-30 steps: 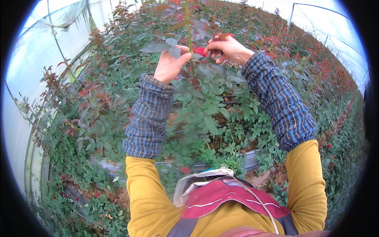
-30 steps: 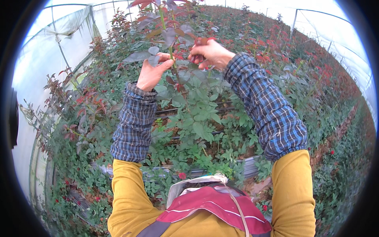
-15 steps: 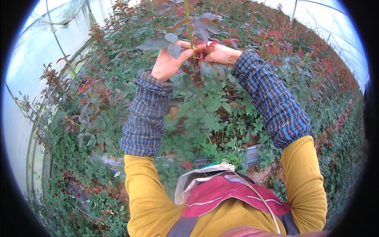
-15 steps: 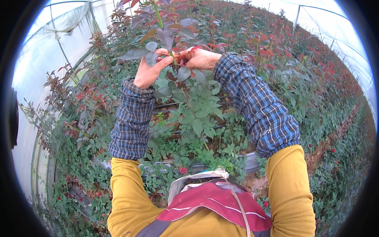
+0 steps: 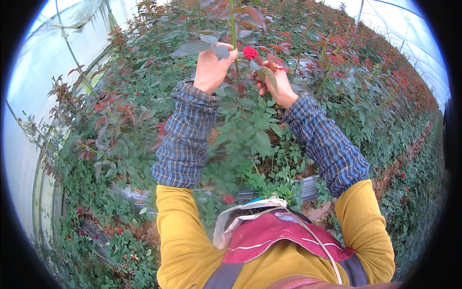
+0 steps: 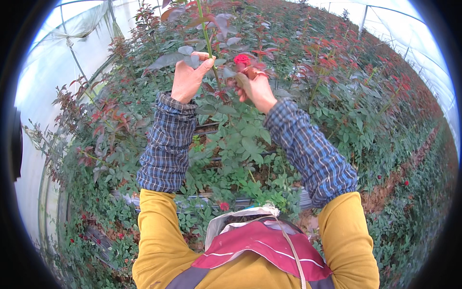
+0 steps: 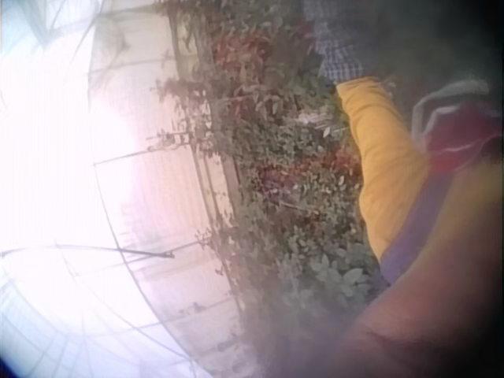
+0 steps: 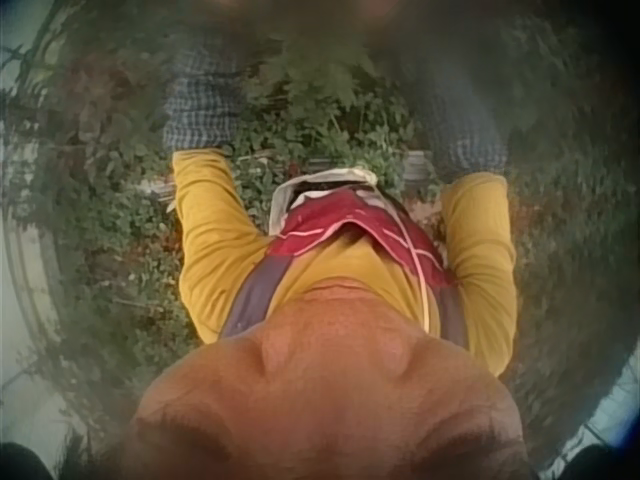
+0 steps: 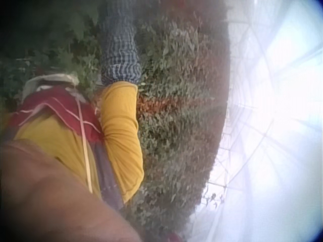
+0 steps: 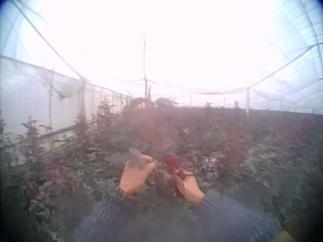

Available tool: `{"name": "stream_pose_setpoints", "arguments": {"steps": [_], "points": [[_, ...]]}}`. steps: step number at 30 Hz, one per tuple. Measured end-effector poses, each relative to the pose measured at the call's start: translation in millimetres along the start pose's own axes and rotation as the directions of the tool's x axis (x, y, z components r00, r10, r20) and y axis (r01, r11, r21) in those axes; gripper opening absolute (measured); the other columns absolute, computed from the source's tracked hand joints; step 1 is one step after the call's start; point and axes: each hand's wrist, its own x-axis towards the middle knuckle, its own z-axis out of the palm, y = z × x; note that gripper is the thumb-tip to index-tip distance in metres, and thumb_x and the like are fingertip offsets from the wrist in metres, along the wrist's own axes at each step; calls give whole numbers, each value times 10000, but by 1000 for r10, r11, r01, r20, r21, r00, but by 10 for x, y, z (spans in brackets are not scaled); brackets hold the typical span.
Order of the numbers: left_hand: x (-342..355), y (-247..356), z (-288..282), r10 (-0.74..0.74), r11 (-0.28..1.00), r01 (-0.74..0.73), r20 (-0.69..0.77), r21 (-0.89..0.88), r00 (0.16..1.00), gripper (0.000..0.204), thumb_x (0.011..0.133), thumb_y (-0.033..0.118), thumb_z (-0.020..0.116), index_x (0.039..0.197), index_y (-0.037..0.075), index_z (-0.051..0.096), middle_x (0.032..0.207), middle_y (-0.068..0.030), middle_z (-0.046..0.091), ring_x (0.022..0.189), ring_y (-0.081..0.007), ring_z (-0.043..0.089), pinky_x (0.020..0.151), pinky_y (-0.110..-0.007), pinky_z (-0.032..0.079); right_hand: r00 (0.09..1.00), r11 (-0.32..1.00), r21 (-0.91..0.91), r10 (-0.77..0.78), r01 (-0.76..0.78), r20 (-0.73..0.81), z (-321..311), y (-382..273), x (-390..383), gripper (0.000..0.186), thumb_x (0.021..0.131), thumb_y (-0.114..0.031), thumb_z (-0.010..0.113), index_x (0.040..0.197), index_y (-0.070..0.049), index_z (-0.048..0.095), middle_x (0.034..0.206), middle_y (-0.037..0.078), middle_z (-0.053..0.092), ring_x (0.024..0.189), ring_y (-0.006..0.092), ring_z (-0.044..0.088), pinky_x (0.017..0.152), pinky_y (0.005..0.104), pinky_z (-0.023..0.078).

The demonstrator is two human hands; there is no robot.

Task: The person walks through a greenhouse and repeatedly plucks red roses from bushes by hand. They remove leaves from the stems and place the cut roses into a cloth bag attached to their waist. Another worker is visible in the background performing the same task.

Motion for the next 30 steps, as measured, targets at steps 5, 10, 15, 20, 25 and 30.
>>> {"name": "stream_pose_setpoints", "arguments": {"steps": [5, 10, 15, 20, 25, 30], "points": [[73, -84, 49, 1, 998, -5, -74, -59, 997, 227, 839, 166, 687, 945, -29, 643, 845, -22, 643, 763, -73, 563, 703, -232, 456, 866, 774, -415, -494, 479, 80, 145, 299, -36, 232, 757, -194, 684, 897, -15, 643, 774, 138, 652, 660, 199, 647, 649, 339, 524], [23, -74, -15, -27, 1000, 26, -138, -10, 990, 239, 823, 205, 693, 896, -16, 641, 775, -4, 623, 696, -69, 540, 626, -249, 447, 885, 580, -723, -456, 376, 95, 402, 112, -73, 439, 670, -448, 748, 831, -47, 666, 751, 145, 668, 697, 318, 657, 628, 413, 528], [18, -102, 38, -24, 997, 12, -147, -80, 989, 255, 830, 191, 692, 932, -36, 637, 831, -43, 651, 756, -96, 580, 705, -261, 472, 837, 527, -736, -539, 425, 98, 339, 413, 64, 382, 688, -274, 738, 929, -17, 590, 842, 184, 636, 766, 331, 635, 650, 426, 512], [27, -130, 22, -49, 996, 36, -153, -86, 987, 263, 833, 198, 686, 933, -40, 637, 838, -47, 649, 769, -95, 576, 729, -262, 469, 806, 662, -531, -588, 529, 69, 362, 435, 21, 234, 745, -124, 657, 937, -5, 596, 774, 195, 628, 752, 381, 612, 668, 425, 502], [111, -175, 89, -70, 989, 53, -122, -139, 990, 274, 834, 168, 685, 993, -45, 614, 931, -86, 668, 862, -129, 605, 832, -284, 470, 969, 907, -355, -246, 227, -8, 224, 605, 104, 217, 835, -77, 601, 1039, -3, 606, 906, 81, 645, 797, 178, 614, 687, 316, 514], [215, -78, 243, -64, 995, 58, -75, -80, 995, 227, 841, 186, 666, 938, -19, 666, 863, -24, 657, 790, -84, 561, 753, -256, 449, 989, 989, 24, 146, -145, -37, 73, 238, -131, 274, 868, -99, 576, 1121, 5, 584, 970, 42, 658, 722, 97, 592, 535, 251, 535]]}}
